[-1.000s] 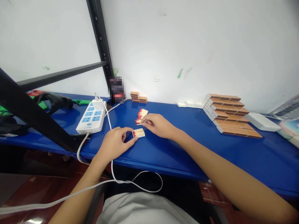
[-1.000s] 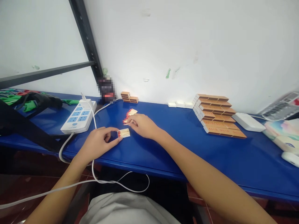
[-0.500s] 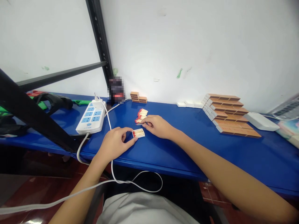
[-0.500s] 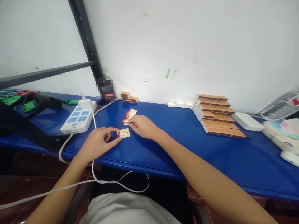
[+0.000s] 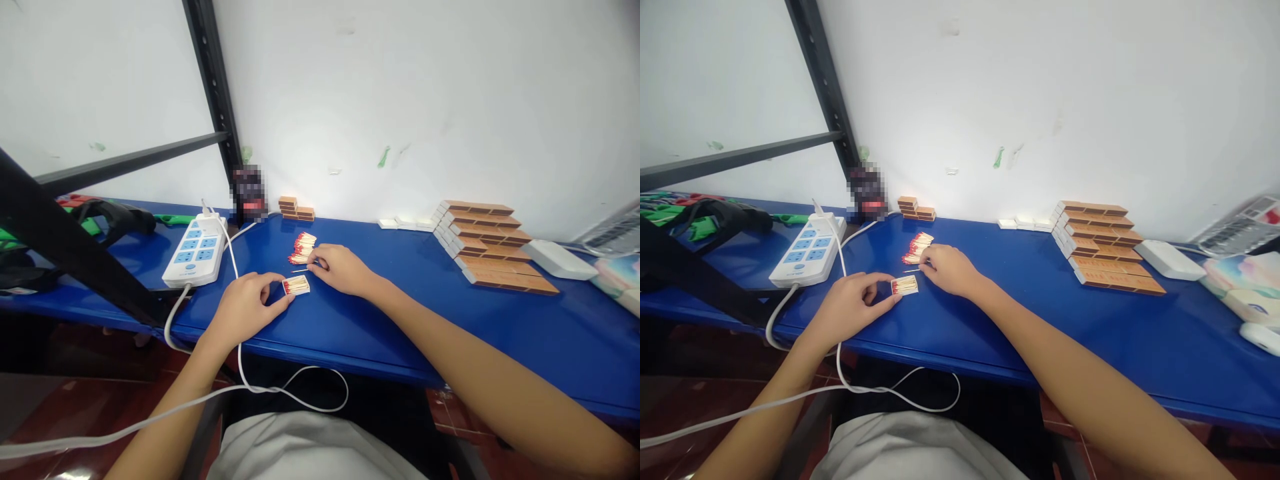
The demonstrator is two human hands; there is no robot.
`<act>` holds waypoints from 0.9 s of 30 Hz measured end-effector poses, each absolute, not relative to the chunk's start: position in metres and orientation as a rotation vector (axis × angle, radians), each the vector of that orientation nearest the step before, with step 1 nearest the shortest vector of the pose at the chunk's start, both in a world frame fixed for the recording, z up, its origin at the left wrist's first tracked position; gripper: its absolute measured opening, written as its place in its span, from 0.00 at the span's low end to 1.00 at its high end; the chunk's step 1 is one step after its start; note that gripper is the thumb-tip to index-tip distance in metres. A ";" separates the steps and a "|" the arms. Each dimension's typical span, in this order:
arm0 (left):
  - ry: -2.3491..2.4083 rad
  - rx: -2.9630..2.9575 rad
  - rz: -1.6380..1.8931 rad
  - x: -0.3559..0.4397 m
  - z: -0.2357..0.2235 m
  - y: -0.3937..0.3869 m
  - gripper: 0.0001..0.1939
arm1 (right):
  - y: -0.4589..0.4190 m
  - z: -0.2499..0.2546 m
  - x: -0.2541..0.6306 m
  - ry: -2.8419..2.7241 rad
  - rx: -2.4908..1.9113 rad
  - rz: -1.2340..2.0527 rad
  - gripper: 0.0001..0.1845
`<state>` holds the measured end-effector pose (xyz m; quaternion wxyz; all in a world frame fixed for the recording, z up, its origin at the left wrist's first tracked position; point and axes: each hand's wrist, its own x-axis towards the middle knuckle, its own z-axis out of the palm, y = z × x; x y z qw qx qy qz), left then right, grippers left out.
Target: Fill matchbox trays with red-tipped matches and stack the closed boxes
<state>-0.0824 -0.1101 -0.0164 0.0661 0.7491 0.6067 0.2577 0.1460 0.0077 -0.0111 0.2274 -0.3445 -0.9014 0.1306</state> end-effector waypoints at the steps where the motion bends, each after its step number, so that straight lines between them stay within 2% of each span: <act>1: 1.830 2.258 0.777 -0.083 -0.016 -0.110 0.18 | 0.008 -0.012 0.146 -2.489 -0.962 0.361 0.06; 8: 1.836 2.253 0.759 -0.082 -0.016 -0.111 0.18 | 0.009 -0.011 0.146 -2.481 -1.030 0.378 0.04; 12: 1.836 2.250 0.764 -0.083 -0.015 -0.111 0.18 | 0.010 -0.012 0.146 -2.503 -1.041 0.366 0.08; 27: 1.834 2.255 0.751 -0.082 -0.016 -0.110 0.18 | 0.004 -0.014 0.137 -2.551 -0.860 0.468 0.07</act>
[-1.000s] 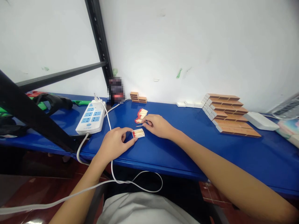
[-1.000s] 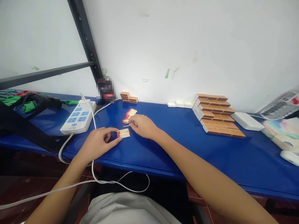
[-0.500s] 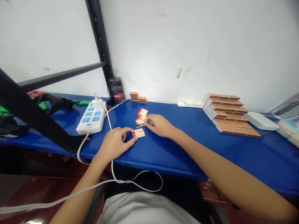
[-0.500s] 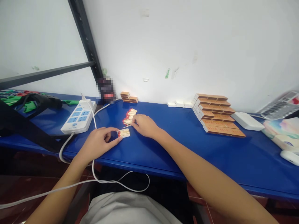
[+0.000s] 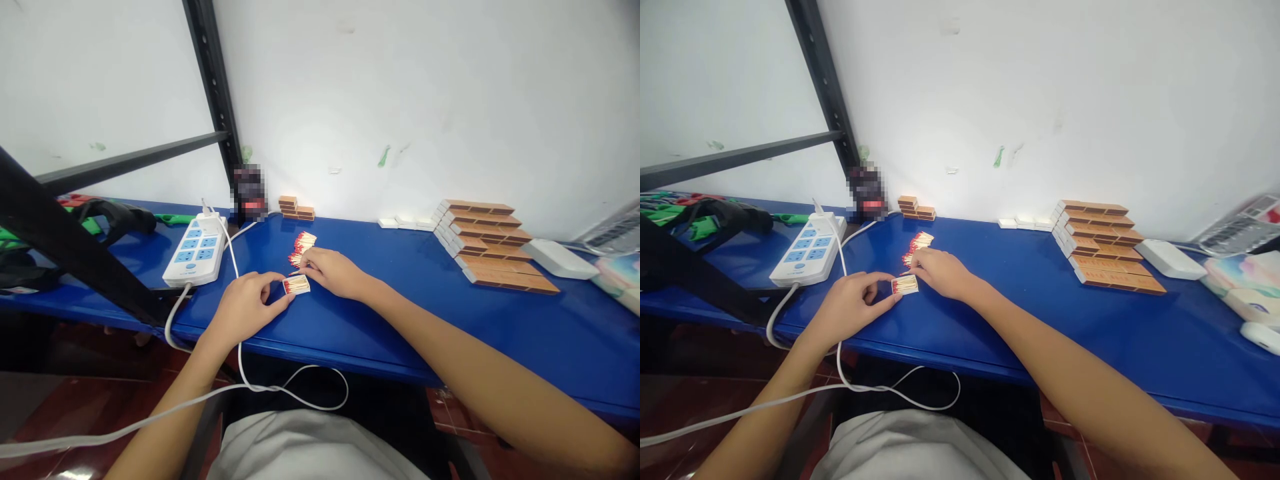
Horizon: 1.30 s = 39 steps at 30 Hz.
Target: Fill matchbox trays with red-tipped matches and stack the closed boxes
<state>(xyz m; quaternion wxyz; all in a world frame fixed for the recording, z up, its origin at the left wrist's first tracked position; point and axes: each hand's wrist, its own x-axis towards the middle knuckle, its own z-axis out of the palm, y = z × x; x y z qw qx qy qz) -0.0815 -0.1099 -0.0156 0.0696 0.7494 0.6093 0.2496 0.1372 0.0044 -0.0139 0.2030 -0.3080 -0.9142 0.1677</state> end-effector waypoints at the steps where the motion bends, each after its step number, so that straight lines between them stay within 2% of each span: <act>1: 1.832 2.256 0.755 -0.082 -0.016 -0.110 0.18 | 0.004 -0.013 0.137 -2.570 -0.869 0.456 0.07; 8: 1.827 2.258 0.765 -0.081 -0.016 -0.110 0.18 | 0.005 -0.010 0.140 -2.605 -0.876 0.459 0.07; 12: 1.827 2.253 0.767 -0.081 -0.015 -0.110 0.19 | 0.006 -0.012 0.140 -2.572 -0.885 0.456 0.03; 22: 1.831 2.251 0.768 -0.083 -0.016 -0.110 0.19 | 0.003 -0.005 0.143 -2.600 -0.951 0.440 0.07; 28: 1.832 2.260 0.769 -0.083 -0.017 -0.110 0.19 | 0.003 -0.004 0.145 -2.613 -0.887 0.462 0.01; 35: 1.826 2.266 0.772 -0.083 -0.017 -0.109 0.19 | -0.001 0.000 0.142 -2.627 -1.006 0.453 0.06; 39: 1.836 2.260 0.774 -0.083 -0.017 -0.109 0.19 | -0.007 0.012 0.145 -2.572 -0.923 0.445 0.08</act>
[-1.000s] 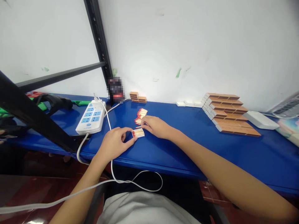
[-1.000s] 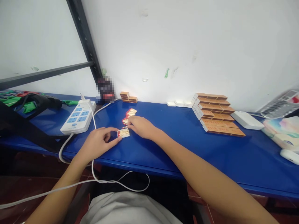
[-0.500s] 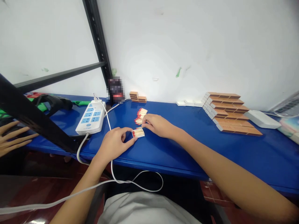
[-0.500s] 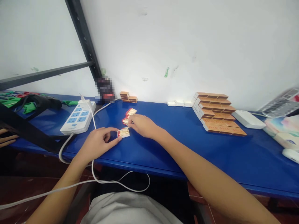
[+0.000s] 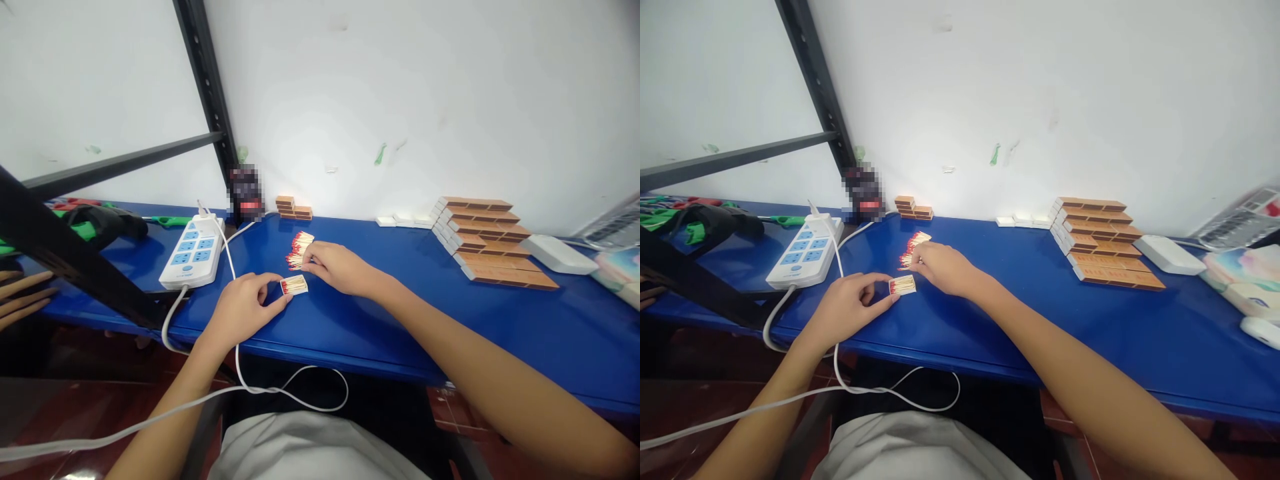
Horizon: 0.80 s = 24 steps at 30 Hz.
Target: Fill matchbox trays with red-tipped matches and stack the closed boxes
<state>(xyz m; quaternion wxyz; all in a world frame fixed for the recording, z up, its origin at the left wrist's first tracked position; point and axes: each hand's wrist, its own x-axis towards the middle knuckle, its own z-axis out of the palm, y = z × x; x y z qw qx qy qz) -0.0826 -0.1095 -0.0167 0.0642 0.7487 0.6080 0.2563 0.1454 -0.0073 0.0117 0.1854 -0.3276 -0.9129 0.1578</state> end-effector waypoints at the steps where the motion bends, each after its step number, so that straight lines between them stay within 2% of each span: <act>1: 1.833 2.262 0.769 -0.083 -0.017 -0.110 0.19 | -0.010 0.014 0.145 -2.580 -0.893 0.456 0.08; 9: 1.827 2.263 0.764 -0.081 -0.016 -0.110 0.19 | -0.022 0.009 0.138 -2.671 -0.854 0.444 0.05; 18: 1.764 2.295 0.786 -0.082 -0.015 -0.112 0.17 | -0.022 0.008 0.137 -2.632 -0.800 0.495 0.09; 24: 1.701 2.318 0.804 -0.081 -0.015 -0.112 0.16 | -0.024 0.010 0.138 -2.610 -0.780 0.506 0.07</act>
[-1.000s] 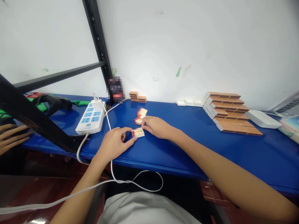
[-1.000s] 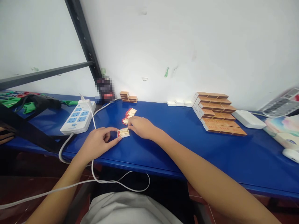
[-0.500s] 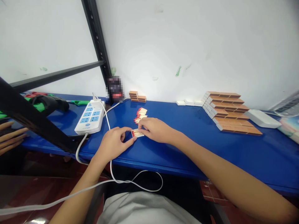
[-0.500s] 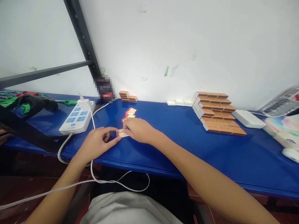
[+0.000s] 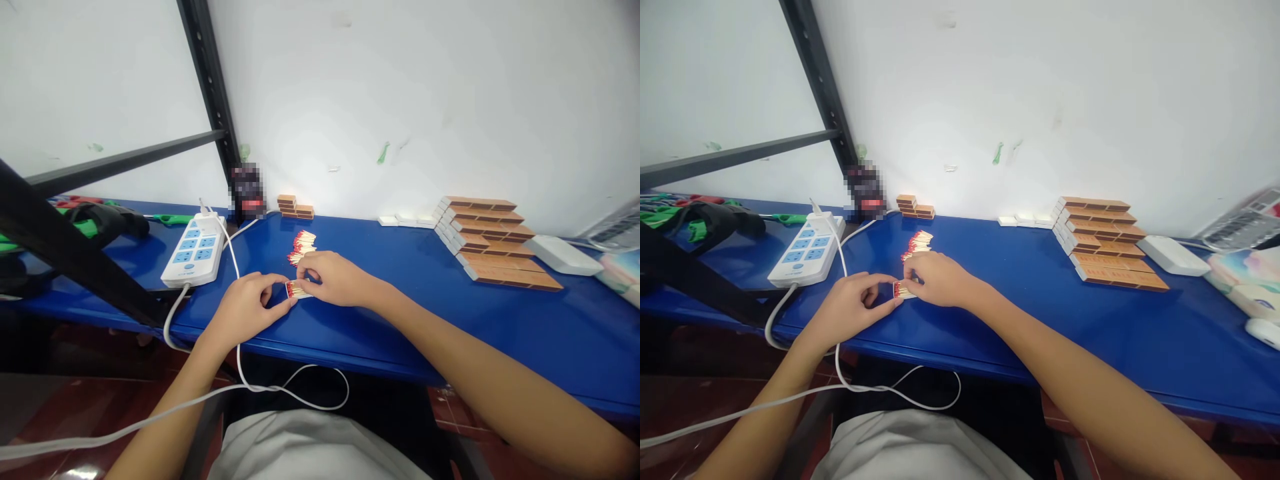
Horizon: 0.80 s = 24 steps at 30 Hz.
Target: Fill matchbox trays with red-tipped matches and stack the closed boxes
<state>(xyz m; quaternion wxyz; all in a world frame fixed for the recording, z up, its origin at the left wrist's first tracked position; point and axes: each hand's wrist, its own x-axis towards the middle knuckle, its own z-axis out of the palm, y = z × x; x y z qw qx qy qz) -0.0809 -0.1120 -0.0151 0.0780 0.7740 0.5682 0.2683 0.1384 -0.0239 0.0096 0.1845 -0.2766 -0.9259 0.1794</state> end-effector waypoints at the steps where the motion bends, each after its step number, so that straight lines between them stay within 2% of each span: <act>1: 1.697 2.319 0.805 -0.081 -0.015 -0.112 0.16 | -0.024 0.010 0.139 -2.615 -0.759 0.518 0.07; 14: 1.709 2.328 0.793 -0.081 -0.017 -0.112 0.16 | -0.022 0.012 0.142 -2.622 -0.652 0.575 0.05; 19: 1.718 2.319 0.775 -0.081 -0.016 -0.112 0.16 | -0.020 0.012 0.143 -2.650 -0.740 0.515 0.12; 24: 1.712 2.326 0.773 -0.081 -0.015 -0.112 0.17 | -0.018 0.012 0.144 -2.649 -0.755 0.521 0.09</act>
